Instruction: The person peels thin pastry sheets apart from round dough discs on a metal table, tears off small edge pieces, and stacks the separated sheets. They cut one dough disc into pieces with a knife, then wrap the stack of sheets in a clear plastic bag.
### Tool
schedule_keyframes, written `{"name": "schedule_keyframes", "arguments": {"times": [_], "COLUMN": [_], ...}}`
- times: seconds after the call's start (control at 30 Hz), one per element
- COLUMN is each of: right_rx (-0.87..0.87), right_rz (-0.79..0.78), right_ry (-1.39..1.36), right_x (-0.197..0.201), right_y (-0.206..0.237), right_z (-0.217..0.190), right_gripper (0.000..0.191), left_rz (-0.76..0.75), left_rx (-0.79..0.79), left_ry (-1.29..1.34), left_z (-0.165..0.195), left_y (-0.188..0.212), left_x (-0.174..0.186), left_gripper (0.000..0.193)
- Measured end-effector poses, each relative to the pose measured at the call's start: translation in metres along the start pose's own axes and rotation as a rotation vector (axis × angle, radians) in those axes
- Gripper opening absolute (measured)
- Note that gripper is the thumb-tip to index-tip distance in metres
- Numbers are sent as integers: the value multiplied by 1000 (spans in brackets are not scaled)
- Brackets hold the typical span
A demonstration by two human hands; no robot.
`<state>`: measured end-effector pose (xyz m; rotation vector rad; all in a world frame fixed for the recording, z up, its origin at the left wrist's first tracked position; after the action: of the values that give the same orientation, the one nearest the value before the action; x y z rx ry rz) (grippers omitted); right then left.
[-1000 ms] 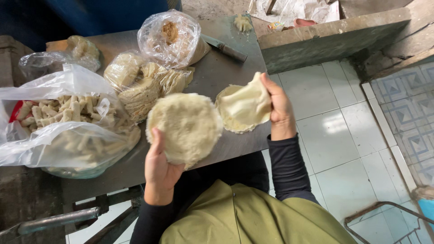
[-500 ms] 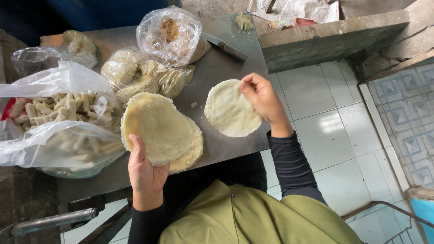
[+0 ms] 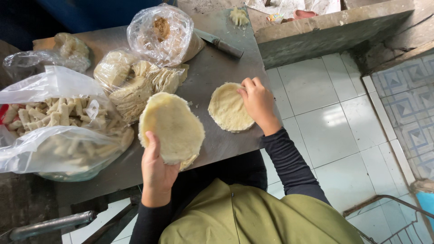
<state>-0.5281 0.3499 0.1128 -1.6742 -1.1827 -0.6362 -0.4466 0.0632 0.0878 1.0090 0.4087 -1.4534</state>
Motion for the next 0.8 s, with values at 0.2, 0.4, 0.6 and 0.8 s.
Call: {"name": "schedule_keyframes", "arguments": {"times": [0.2, 0.4, 0.6, 0.8], "right_rx": [257, 43, -533, -576], "right_rz": [-112, -379, -417, -456], "right_ry": [-665, -1010, -1599, -1696], "right_x": [51, 27, -37, -43], "right_y": [38, 77, 86, 94], "right_z": [-94, -123, -76, -85], "right_gripper": [46, 17, 12, 16], "left_rz": [-126, -345, -362, -198], "left_rx": [112, 121, -170, -366], "left_ry": [167, 233, -394, -870], "left_z": [-34, -36, -32, -21], "left_y": [-16, -11, 8, 18], "left_x": [-29, -53, -65, -61], "left_gripper": [63, 80, 67, 61]}}
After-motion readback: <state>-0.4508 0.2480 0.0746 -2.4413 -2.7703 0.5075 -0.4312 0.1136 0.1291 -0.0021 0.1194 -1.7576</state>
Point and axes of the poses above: each hand's wrist, its own y-axis away from the middle knuckle, its own x-axis out of the back of the hand, z = x × y, the point moved 9 cm from there along -y, towards the middle knuckle, and after that the axes turned 1 degree about z, right-handed, at the moved point
